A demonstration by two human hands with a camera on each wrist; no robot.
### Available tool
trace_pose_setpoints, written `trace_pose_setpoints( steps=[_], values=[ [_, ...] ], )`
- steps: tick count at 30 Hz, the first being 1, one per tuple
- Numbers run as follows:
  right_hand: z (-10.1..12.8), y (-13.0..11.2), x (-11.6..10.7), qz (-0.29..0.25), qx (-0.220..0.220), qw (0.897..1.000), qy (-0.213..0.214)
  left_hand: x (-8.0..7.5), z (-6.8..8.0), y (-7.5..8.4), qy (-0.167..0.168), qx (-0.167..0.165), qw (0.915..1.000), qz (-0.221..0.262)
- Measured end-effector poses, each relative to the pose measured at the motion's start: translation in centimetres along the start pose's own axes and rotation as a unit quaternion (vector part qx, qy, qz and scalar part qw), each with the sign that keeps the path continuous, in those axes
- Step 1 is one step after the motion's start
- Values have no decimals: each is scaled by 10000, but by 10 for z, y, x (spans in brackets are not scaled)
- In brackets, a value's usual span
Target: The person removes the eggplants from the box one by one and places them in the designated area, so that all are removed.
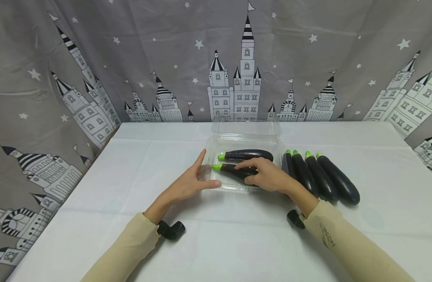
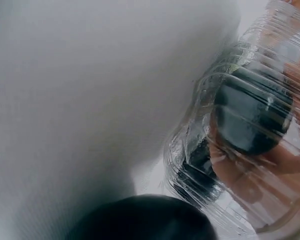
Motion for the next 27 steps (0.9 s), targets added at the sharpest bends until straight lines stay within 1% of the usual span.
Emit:
trace_pose_setpoints(
  steps=[7,12,15,22,27],
  values=[
    [1,-1,-3,-255,19,9996,143,0,2,2,-58,80,9999,92],
    [3,-3,-9,-471,-86,9982,353,0,1,3,-35,67,9999,89],
    [4,-3,-12,-617,-144,9968,484,0,2,2,-8,-7,10000,31],
    [6,4,-18,-846,12,9935,764,0,1,3,30,-27,10000,-30],
    [6,6,-18,-883,83,9927,816,-1,2,3,60,-25,10000,-16]
  ],
)
Point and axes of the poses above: each hand's wrist, its own z-axis away from the middle knuckle, its own x-axis out of the palm, y = z × x, the point moved 9 cm from there along -z, towards the middle knuckle, and after that the axes turned 1 degree about y, right-handed, at the moved point
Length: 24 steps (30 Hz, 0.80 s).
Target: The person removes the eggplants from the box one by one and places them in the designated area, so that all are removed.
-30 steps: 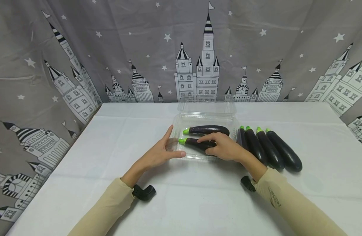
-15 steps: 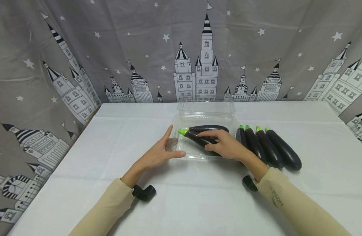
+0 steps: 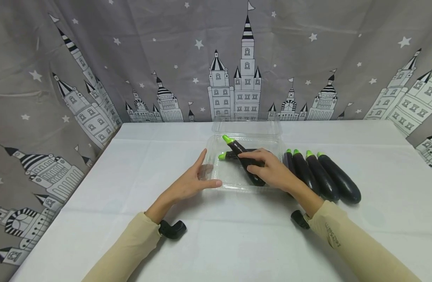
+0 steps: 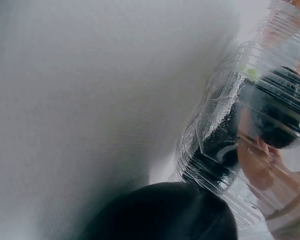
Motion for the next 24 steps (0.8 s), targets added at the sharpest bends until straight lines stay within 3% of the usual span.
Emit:
trace_pose_setpoints(
  steps=[11,24],
  values=[
    [0,-2,-2,195,48,9997,159,0,0,-1,11,-7,10000,-46],
    [2,3,-7,228,407,9978,464,0,0,-1,-3,22,10000,-60]
  ],
)
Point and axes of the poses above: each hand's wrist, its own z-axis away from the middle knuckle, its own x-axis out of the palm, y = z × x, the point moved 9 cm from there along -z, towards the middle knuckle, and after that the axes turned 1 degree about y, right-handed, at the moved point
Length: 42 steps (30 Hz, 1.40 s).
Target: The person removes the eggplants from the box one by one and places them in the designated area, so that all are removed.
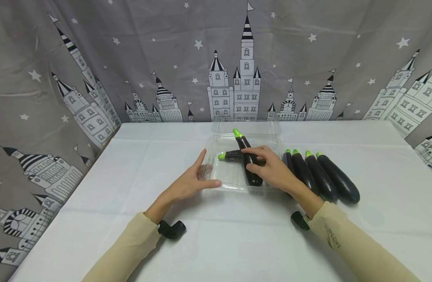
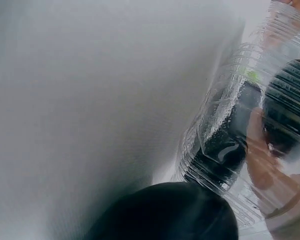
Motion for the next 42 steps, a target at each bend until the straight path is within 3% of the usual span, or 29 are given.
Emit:
trace_pose_setpoints(
  steps=[19,29,42],
  values=[
    [3,3,-12,-401,293,9974,531,0,-1,1,-13,47,10000,-8],
    [5,0,-16,-549,369,9961,579,1,-3,-2,-71,100,9998,136],
    [32,-10,-37,-541,329,9966,519,1,-3,-2,-39,35,10000,-22]
  ],
)
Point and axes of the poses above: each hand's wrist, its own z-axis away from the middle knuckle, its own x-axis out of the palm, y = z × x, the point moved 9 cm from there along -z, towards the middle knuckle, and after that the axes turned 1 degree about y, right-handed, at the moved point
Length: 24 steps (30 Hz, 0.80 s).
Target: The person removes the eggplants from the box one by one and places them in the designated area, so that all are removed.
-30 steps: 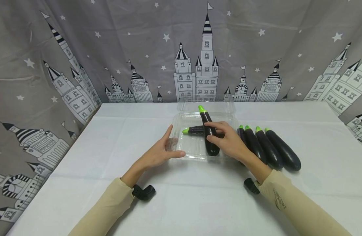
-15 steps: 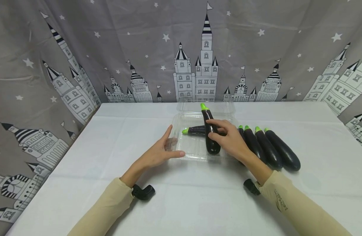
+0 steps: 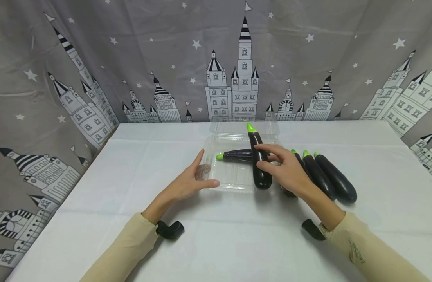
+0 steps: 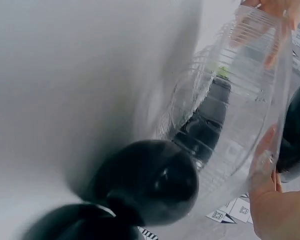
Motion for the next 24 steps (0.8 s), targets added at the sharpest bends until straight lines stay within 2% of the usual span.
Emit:
trace_pose_setpoints(
  steps=[13,24],
  values=[
    [18,0,-21,203,-142,9997,-53,-1,1,1,-29,-37,10000,-65],
    [31,9,-44,420,-248,9988,8,-1,1,2,-84,9,9999,-91]
  ],
)
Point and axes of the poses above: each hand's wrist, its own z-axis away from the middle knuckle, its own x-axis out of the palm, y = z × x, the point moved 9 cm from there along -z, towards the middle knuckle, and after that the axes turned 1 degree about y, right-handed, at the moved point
